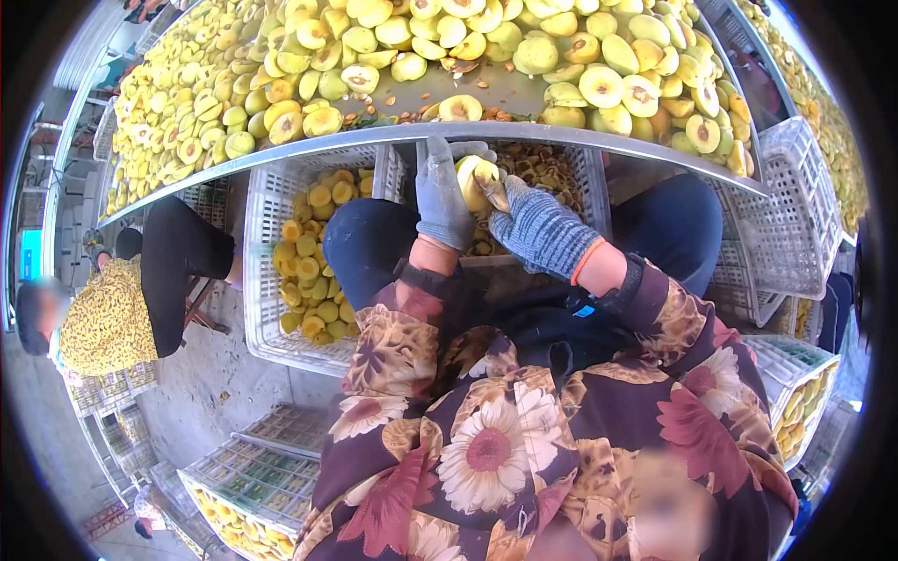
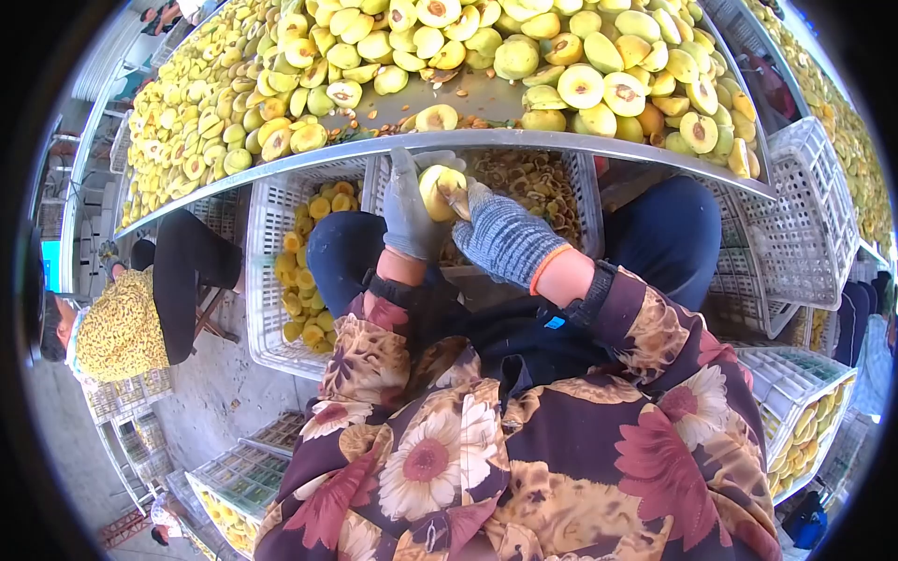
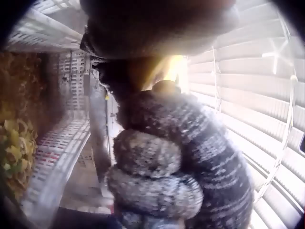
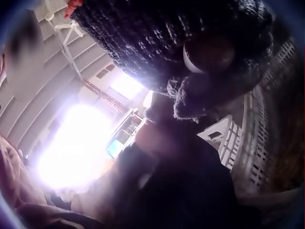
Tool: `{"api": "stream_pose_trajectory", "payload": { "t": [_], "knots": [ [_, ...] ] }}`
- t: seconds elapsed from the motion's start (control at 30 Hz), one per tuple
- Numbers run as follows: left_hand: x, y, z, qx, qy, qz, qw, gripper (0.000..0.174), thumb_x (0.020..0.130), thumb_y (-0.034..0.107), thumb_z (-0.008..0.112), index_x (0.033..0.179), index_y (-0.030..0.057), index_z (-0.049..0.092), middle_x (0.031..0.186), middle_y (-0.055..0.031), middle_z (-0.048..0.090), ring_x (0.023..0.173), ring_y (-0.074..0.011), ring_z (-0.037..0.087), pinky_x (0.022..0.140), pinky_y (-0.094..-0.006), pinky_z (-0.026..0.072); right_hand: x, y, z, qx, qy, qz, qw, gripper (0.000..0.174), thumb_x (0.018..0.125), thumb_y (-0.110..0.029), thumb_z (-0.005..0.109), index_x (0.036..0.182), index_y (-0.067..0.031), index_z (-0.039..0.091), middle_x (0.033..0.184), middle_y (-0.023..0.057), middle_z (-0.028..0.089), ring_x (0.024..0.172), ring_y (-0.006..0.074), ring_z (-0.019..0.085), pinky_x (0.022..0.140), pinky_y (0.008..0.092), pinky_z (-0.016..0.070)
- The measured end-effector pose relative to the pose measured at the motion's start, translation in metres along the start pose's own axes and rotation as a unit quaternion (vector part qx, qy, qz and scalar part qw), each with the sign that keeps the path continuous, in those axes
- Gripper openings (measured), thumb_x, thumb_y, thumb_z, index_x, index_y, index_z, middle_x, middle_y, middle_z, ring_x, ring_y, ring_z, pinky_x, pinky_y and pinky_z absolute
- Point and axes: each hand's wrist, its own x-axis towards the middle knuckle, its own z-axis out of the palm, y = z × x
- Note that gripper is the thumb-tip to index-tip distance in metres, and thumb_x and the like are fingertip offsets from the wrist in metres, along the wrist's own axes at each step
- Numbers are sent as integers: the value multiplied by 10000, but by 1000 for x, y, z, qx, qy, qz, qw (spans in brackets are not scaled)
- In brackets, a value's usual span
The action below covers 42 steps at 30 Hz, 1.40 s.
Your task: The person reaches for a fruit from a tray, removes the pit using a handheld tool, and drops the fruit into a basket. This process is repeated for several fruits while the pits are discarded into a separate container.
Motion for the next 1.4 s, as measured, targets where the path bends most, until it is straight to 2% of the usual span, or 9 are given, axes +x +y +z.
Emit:
{"api": "stream_pose_trajectory", "payload": {
  "t": [0.2,0.33,0.57,0.6,0.7,0.9,1.13,1.2,1.4],
  "knots": [
    [-11,21,8,-190,-27,-75,979,624,985,538,274,1063,-15,550,982,-152,635,890,-237,619,826,-357,532,4,12,12,-91,26,-61,994,513,850,-298,590,1253,-16,443,935,279,619,877,428,612,774,475,492],
    [-13,15,8,139,-29,151,978,624,978,548,298,1047,-15,557,968,-143,632,873,-222,616,798,-342,528,1,2,5,-57,9,-5,998,458,858,-283,576,1229,-36,471,939,260,614,868,421,609,766,475,491],
    [-5,23,0,5,-24,-65,998,715,958,606,276,911,-22,615,856,-135,654,798,-185,622,747,-295,515,8,29,16,-138,18,-163,977,459,858,-250,553,1224,6,450,790,278,605,741,410,632,662,467,524],
    [-4,23,0,5,-18,-66,998,715,956,608,280,911,-22,614,852,-134,653,788,-184,622,738,-295,517,2,-1,-4,-30,-89,-18,995,389,878,-220,534,1176,16,454,728,224,600,601,347,639,547,423,530],
    [-3,19,2,0,7,-54,999,684,956,593,314,889,-19,613,805,-122,650,721,-181,623,682,-291,520,-2,-14,-9,178,-138,82,971,378,869,-240,541,1158,-1,492,774,206,617,554,330,630,471,389,521],
    [-4,23,5,6,-16,-71,997,665,956,570,365,803,-23,624,729,-106,643,638,-176,622,603,-277,519,2,-10,-12,254,-228,151,928,336,895,-211,533,1132,14,457,648,107,547,430,225,563,379,331,460],
    [-5,36,3,65,-81,-128,986,666,928,580,429,818,-43,638,758,-122,649,655,-182,629,613,-288,531,5,8,0,173,-231,76,954,224,923,-184,502,1049,2,504,655,56,509,467,181,553,372,325,439],
    [-3,30,4,40,-61,-142,987,642,935,552,446,823,-48,642,761,-125,653,656,-185,633,615,-290,532,0,3,-3,236,-245,143,929,204,944,-173,467,1041,-1,516,686,45,513,536,171,582,386,323,445],
    [4,18,0,49,-50,-62,996,659,957,569,360,882,-31,622,830,-139,652,733,-196,637,691,-303,532,1,32,9,465,-297,-35,833,258,899,-188,538,1080,-6,516,664,46,524,458,167,542,388,316,447]
  ]
}}
